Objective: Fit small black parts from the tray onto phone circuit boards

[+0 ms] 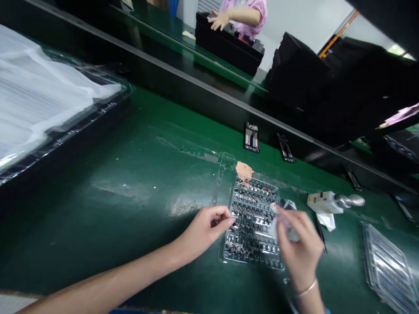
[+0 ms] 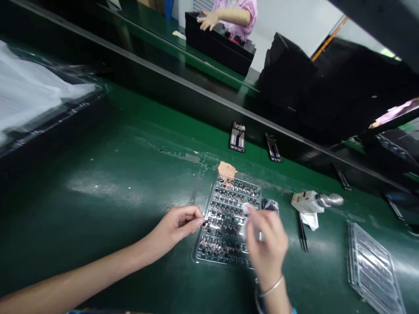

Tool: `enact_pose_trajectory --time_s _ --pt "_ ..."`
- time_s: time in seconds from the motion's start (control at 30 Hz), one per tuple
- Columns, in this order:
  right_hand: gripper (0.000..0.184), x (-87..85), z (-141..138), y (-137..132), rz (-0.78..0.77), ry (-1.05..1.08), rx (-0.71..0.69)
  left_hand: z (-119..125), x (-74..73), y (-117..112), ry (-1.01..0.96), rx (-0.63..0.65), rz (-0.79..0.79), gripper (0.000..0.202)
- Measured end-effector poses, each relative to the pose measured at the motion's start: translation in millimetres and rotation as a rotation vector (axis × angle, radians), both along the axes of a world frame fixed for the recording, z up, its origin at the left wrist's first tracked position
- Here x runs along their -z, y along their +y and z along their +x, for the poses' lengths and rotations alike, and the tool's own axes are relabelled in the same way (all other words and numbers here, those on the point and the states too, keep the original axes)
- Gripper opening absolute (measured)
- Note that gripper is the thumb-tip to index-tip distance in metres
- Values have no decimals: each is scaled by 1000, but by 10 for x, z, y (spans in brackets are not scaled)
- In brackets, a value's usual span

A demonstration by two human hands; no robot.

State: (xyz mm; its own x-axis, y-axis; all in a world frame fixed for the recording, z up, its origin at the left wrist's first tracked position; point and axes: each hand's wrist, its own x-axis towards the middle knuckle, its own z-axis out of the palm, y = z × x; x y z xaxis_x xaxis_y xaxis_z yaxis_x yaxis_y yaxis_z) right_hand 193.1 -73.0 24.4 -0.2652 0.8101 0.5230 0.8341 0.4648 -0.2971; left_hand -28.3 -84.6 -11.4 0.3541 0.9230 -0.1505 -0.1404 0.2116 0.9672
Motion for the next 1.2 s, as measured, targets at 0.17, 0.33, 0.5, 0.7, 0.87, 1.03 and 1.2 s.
enact_pose_trajectory --time_s 0.17,0.33,0.5,0.7,0.87,1.03,1.2 --pt "50 156 -523 -307 -61 4 -271 4 -1 8 -50 -16 -7 17" --pt "48 212 -493 -262 -52 -65 -299 -1 -16 9 -73 -26 -44 20" --pt "38 232 -477 -239 -74 -31 -240 -1 -5 0 -31 -45 8 19" --pt "48 243 -469 -285 10 -14 -212 -15 -29 18 -34 -56 18 19" --pt "57 260 -449 -334 17 -110 -286 -14 -31 26 -127 -19 -58 21" --pt "53 230 -160 -357 51 -90 -130 -18 -31 9 -71 -55 -38 19" --pt "18 144 685 -351 -1 -256 583 -36 -61 -21 96 -101 141 19"
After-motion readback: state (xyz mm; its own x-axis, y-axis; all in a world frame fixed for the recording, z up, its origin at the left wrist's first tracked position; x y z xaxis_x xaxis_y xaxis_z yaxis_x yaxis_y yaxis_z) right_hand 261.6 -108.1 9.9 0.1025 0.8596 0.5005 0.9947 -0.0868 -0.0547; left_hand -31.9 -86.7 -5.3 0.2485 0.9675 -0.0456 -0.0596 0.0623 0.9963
